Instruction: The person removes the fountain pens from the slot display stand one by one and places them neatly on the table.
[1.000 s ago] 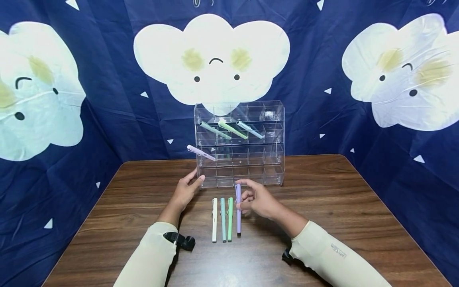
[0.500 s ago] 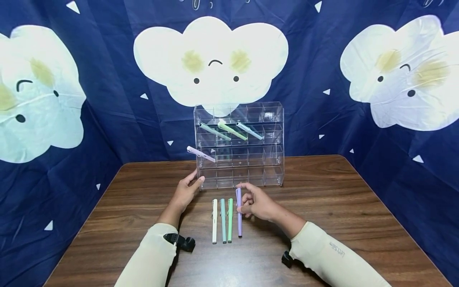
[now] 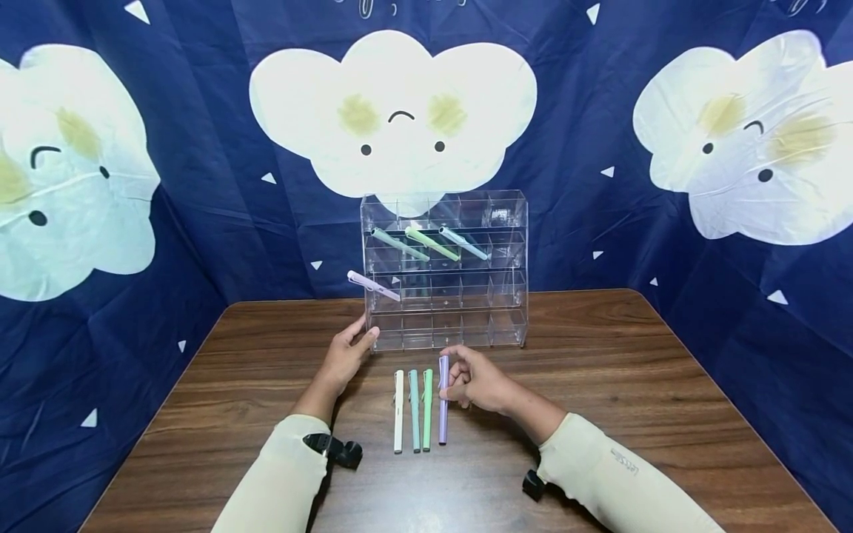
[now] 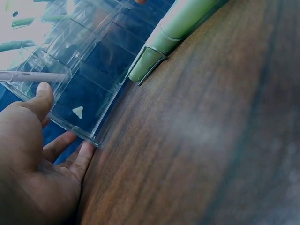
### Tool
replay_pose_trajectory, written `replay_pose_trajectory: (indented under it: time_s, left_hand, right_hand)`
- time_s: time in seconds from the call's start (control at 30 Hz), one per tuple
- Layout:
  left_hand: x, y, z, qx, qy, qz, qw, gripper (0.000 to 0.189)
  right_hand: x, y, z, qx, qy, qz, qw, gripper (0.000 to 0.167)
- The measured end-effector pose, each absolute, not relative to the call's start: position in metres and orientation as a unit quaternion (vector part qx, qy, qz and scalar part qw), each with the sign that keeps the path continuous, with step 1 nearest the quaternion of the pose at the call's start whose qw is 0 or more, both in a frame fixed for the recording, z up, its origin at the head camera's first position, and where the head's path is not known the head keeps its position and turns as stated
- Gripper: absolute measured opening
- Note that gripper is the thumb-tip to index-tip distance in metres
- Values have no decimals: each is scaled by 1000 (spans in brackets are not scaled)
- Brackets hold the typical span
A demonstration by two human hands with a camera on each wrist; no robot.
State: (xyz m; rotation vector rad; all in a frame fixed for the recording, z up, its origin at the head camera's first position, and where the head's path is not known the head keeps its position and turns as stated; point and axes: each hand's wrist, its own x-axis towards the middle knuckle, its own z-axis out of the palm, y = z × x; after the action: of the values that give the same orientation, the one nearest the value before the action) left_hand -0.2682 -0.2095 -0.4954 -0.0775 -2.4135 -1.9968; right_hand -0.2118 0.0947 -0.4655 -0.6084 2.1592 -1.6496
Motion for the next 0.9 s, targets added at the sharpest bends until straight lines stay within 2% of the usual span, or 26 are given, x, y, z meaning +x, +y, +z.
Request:
replay_pose_trajectory:
  time_s: [0.33,0.9]
  left_hand:
    - [-268,-209,-494,-29,-773,-634,6,63]
    - [-269,-210,-495,-34,-768,-639,4,63]
  right_hand:
    - [-213,95,-472,-179,767,-575,222,70]
    - [-217,95,-483,-167,757,-587,234,70]
